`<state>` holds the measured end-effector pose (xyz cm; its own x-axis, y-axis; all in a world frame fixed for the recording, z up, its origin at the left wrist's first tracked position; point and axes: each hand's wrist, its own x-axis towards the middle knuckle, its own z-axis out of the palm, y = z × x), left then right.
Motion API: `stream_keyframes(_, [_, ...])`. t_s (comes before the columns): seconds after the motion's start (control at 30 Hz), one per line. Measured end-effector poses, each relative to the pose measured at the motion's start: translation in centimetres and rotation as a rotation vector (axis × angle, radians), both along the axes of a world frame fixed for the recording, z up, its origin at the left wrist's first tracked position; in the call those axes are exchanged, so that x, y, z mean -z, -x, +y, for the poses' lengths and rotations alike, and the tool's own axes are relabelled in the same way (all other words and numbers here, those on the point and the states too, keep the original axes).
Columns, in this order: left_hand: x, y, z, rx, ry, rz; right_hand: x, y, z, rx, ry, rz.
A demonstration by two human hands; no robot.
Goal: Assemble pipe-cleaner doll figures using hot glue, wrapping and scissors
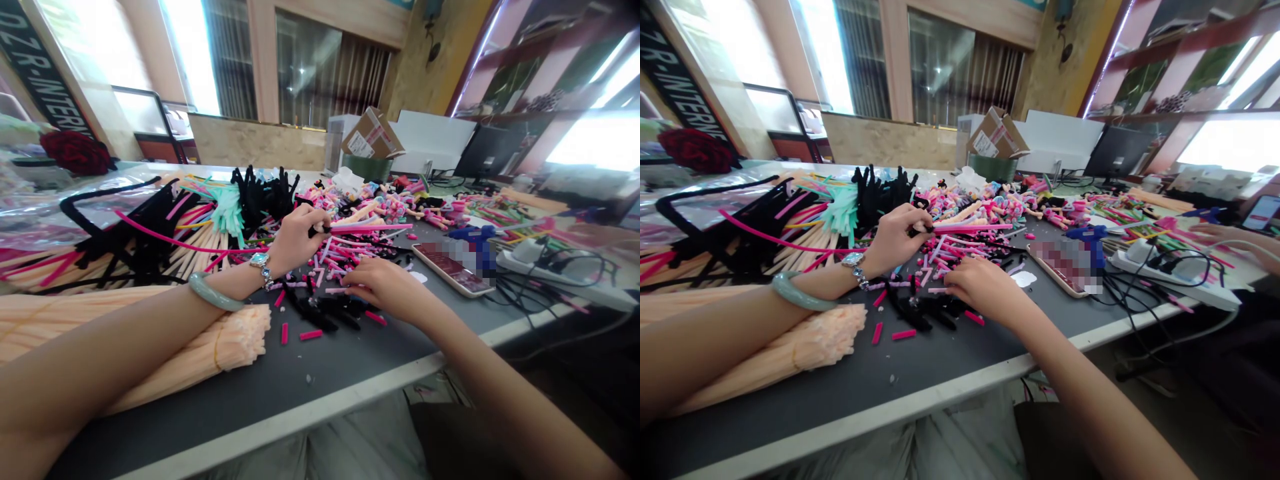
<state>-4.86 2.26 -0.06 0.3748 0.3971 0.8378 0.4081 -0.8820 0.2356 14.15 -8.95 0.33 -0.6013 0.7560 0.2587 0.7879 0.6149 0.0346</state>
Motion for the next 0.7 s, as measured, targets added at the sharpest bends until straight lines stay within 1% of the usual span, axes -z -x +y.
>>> stream_keyframes(0.1, [-0.1,0.0,-0.1,-0.009,0.010,0.014,-0.1,-0.1,0.0,0.043,0.049,-0.044])
stream_keyframes(0.2, [-0.2,0.0,-0.2,-0.020,0.021,0.019,-0.3,-0.2,-0.1,0.058,0.101,-0.088])
stream_keyframes(0.33, [-0.2,0.1,-0.3,-0.020,0.025,0.014,-0.6,-0.1,-0.3,0.087,0.124,-0.123])
stream_keyframes(0.4, [-0.2,0.1,-0.3,-0.024,0.024,0.013,-0.6,0.1,-0.4,0.121,0.097,-0.135])
stream_keyframes(0.47, [-0.2,0.1,-0.2,-0.029,0.022,0.014,-0.4,0.3,-0.5,0.137,0.035,-0.124])
stream_keyframes(0.57, [-0.1,0.0,-0.2,-0.034,0.017,0.015,0.0,0.5,-0.3,0.095,-0.050,-0.102])
stream_keyframes(0.7, [-0.1,0.0,-0.2,-0.027,0.017,0.010,0.6,0.5,0.1,0.054,-0.040,-0.137])
